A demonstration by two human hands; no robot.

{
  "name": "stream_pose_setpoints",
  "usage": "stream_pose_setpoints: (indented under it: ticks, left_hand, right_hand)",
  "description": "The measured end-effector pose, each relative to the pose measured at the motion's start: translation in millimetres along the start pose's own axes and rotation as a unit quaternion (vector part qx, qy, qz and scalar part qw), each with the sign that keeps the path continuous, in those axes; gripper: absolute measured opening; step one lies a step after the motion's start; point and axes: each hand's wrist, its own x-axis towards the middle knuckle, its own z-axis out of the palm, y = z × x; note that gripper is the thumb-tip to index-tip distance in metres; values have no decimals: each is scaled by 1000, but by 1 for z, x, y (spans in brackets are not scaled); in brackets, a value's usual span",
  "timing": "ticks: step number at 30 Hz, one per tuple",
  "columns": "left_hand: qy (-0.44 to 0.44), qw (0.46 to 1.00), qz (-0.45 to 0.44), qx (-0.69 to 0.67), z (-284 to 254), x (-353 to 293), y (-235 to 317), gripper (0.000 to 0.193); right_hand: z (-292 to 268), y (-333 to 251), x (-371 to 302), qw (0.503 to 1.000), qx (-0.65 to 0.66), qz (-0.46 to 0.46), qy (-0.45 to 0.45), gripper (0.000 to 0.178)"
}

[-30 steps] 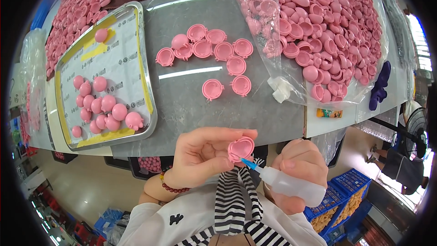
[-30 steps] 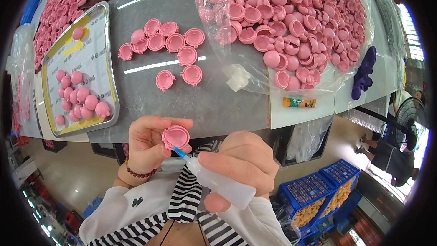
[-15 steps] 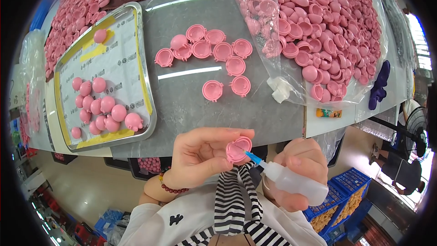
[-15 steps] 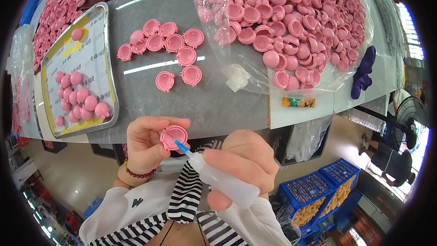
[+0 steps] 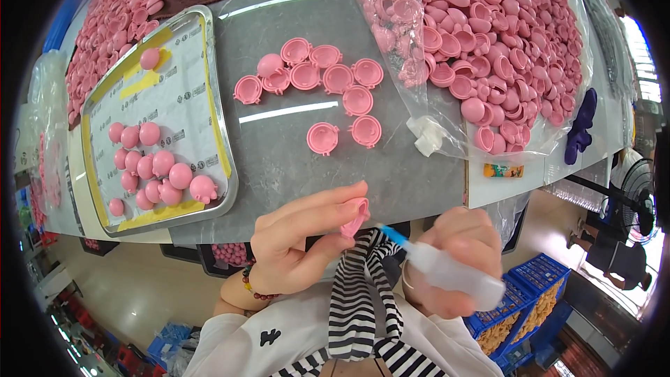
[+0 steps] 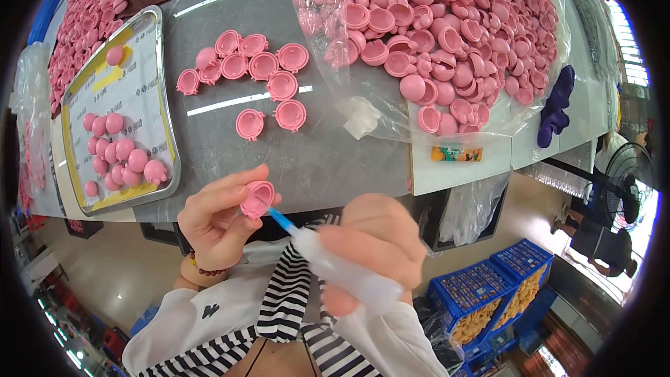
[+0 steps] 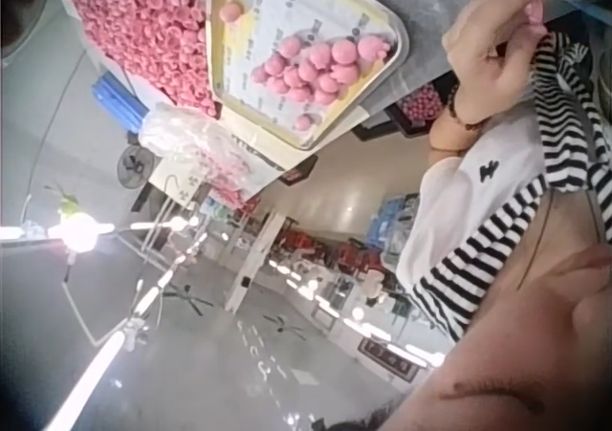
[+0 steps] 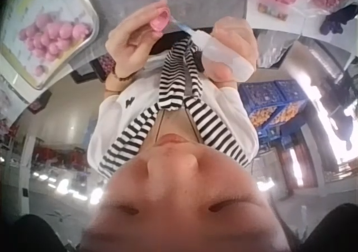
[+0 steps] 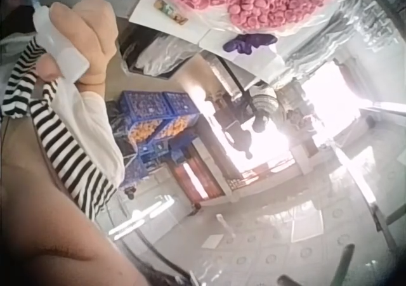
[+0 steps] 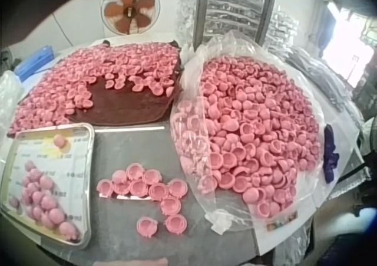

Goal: Applying glue to and joining pink plastic spherical toy components at a factory workbench.

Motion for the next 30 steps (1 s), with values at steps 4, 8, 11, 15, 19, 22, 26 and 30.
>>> stream_pose_setpoints:
  ticks: [4,8,11,15,19,22,26,30]
  left_hand:
    - [-13,972,-33,-234,0,0,-7,32]
    - [-102,861,-81,-491,-7,-2,-19,30]
    - [-131,781,-118,-599,-5,0,-22,33]
    - [-157,683,-140,-700,1,0,-26,38]
    - [-105,858,-124,-488,-5,1,-13,43]
    - [-39,974,-54,-218,1,6,-2,39]
    - [-28,998,-12,-55,-2,5,-1,38]
    - [-14,989,-60,-135,1,4,2,36]
  right_hand:
    - [-39,15,1,981,-86,-17,172,51]
    - [-120,48,27,899,-318,150,260,35]
    - [-194,84,24,898,-286,191,273,40]
    - [-222,102,20,886,-301,265,231,48]
    - [-191,96,18,861,-421,119,259,50]
    - [-151,68,23,861,-460,19,217,38]
    - [-76,50,50,881,-450,3,-145,31]
    - [-49,65,62,837,-489,47,-243,32]
